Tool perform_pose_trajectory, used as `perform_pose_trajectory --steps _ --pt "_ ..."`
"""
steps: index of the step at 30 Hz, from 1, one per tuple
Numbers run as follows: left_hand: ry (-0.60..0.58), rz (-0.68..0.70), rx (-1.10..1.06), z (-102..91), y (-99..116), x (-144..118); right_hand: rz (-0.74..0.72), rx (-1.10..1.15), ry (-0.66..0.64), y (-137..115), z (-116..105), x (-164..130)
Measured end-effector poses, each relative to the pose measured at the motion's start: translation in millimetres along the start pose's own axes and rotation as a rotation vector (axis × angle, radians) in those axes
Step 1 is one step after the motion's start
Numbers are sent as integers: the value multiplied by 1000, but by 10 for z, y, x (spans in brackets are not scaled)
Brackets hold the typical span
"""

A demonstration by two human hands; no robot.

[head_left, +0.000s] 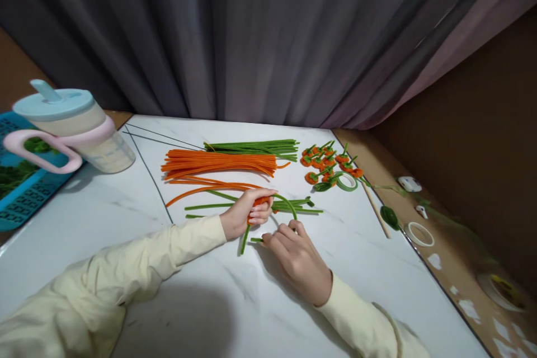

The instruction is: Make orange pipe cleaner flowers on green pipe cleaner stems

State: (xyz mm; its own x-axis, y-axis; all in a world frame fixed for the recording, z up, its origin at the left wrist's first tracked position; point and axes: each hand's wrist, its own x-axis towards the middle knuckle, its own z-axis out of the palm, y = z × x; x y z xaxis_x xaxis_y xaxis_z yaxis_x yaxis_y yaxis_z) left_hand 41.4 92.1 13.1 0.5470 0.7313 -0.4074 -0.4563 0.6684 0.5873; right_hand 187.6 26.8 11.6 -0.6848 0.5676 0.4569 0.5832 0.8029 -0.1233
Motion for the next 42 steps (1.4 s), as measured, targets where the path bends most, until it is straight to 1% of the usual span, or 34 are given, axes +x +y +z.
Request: perform_pose_trajectory --steps 2,4,8,13,20,24,27,31,35,38,42 --pt "1 -3 -57 22 -16 -2 4 -86 73 -38 34 2" --pt "0 -2 -112 37 -34 0 32 -127 111 -65 51 2" --pt "3 4 -199 44 -83 18 92 -139 147 -90 77 -3" --pt "25 15 -254 44 -149 65 103 -162 179 -119 134 -12" --pt "111 61 -245 97 -243 99 129 -232 155 -216 183 -37" --pt "142 145 -212 124 -289 112 179 -231 124 -215 210 -35" --pt "147 198 -176 115 -306 124 198 -236 107 -204 224 -25" --pt "128 202 -119 85 -305 130 201 -249 91 -226 220 -7" --pt "130 220 -70 76 -285 124 220 -250 24 -257 173 6" --pt "148 252 -41 83 -272 115 205 -219 -23 -267 125 1" --pt "160 262 -11 94 -265 107 191 -209 29 -283 107 -15"
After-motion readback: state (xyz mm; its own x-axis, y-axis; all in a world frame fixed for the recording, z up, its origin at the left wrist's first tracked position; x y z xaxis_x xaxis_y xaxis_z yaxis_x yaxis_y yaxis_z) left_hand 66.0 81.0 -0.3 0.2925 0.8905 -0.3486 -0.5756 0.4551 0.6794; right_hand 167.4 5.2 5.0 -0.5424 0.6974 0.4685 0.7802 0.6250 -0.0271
